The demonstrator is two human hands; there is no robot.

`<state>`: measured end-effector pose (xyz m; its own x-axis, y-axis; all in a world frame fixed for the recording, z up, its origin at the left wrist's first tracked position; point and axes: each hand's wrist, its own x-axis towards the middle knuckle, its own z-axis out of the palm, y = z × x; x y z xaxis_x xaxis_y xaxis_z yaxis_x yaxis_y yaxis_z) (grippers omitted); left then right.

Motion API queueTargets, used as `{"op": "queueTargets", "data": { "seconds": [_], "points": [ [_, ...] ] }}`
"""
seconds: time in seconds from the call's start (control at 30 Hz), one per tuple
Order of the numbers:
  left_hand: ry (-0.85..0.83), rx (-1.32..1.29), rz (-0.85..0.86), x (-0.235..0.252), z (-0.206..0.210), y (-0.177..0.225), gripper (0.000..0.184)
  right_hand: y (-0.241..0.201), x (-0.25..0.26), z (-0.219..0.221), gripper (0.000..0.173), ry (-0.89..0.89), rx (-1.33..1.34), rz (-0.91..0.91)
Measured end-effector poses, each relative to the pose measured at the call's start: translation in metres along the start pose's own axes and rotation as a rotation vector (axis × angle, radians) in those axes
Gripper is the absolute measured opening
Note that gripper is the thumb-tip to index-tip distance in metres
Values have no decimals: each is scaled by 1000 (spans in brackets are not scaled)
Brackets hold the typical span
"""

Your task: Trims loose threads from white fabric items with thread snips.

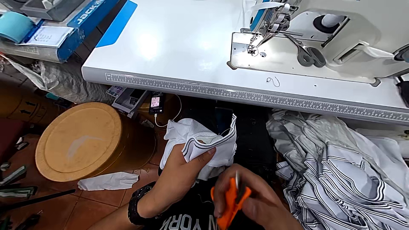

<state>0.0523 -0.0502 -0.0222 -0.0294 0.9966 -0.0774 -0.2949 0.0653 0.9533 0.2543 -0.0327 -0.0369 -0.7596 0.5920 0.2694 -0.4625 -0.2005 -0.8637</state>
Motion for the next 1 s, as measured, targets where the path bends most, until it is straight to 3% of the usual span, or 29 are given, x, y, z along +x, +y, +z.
{"op": "queueTargets", "data": {
  "seconds": [0.07, 0.13, 0.2, 0.57, 0.9, 1.0],
  "points": [
    [6, 16, 26, 0, 0, -2, 11, -2, -2, -1, 22, 169, -413, -192],
    [3, 43, 56, 0, 1, -4, 10, 2, 2, -1, 21, 406, -909, -380],
    [-3, 73, 73, 0, 3, -6, 10, 6, 7, -2, 23, 522, -1141, -500],
    [5, 151, 176, -2, 7, -9, 8, 13, 14, 3, 22, 497, -1352, -587],
    [7, 590, 566, -2, 8, -10, 13, 17, 16, 6, 16, 562, -1393, -540],
    [8, 533, 469, -1, 6, -9, 11, 10, 14, 0, 17, 586, -1206, -500]
  ]
}}
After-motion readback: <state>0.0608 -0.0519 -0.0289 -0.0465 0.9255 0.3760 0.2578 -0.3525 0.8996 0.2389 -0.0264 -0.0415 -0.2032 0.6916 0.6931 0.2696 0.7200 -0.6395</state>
